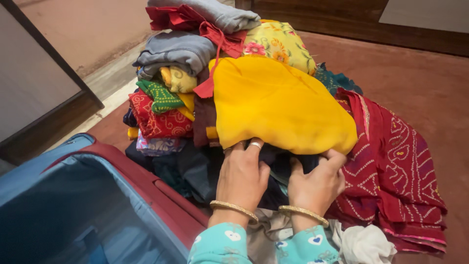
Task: The person folds a pair of dark trousers and places them into an open suitcase. They then pick up a dark shirt, fold it, and place it on top of the trousers inside the suitcase.
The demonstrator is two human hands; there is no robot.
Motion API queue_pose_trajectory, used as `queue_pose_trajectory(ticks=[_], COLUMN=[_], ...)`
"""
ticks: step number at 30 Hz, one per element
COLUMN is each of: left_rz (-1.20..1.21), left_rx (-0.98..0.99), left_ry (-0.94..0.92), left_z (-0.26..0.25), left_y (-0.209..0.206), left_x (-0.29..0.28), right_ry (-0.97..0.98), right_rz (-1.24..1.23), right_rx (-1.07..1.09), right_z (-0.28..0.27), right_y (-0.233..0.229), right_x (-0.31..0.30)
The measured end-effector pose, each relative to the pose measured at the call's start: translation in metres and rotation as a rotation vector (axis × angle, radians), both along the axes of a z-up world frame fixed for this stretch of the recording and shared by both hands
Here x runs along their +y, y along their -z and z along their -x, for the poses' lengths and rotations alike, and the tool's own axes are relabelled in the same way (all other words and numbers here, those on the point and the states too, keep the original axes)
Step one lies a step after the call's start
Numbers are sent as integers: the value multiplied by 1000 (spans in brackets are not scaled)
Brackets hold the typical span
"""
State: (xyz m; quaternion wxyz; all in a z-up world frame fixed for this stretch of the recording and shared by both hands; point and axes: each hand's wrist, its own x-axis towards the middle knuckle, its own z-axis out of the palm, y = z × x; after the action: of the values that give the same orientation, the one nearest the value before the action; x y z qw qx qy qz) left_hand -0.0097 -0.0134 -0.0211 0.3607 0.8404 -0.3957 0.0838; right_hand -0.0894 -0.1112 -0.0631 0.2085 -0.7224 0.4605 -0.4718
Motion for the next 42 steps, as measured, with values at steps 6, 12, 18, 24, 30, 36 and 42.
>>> queue_pose_trajectory(ticks=[6,12,18,24,30,36,42], left_rz=[-22,-134,-29,-95,-549,-648,-528], left_rx=[-89,-140,-258,-166,283,111,300], left_ry=[88,123,82,-16,-308,-428,-486], left_z=[6,8,9,12,-2,-10,-3], left_y=[-4,-4,6,-1,-6,13,4], left_x=[1,1,2,5,16,18,8], right_ry=[-126,-166,58,22,-60,-58,-27], right_rz=[-294,-315,-201,-325,-298,-248,-3], right_rx=[-91,-367,0,135,-15,-47,-9], right_z=[7,-3,-10,-7,-7,-6,-3], right_y=[-42,-22,22,13,-1,-8,-27], right_x=[29,26,15,17,19,22,35])
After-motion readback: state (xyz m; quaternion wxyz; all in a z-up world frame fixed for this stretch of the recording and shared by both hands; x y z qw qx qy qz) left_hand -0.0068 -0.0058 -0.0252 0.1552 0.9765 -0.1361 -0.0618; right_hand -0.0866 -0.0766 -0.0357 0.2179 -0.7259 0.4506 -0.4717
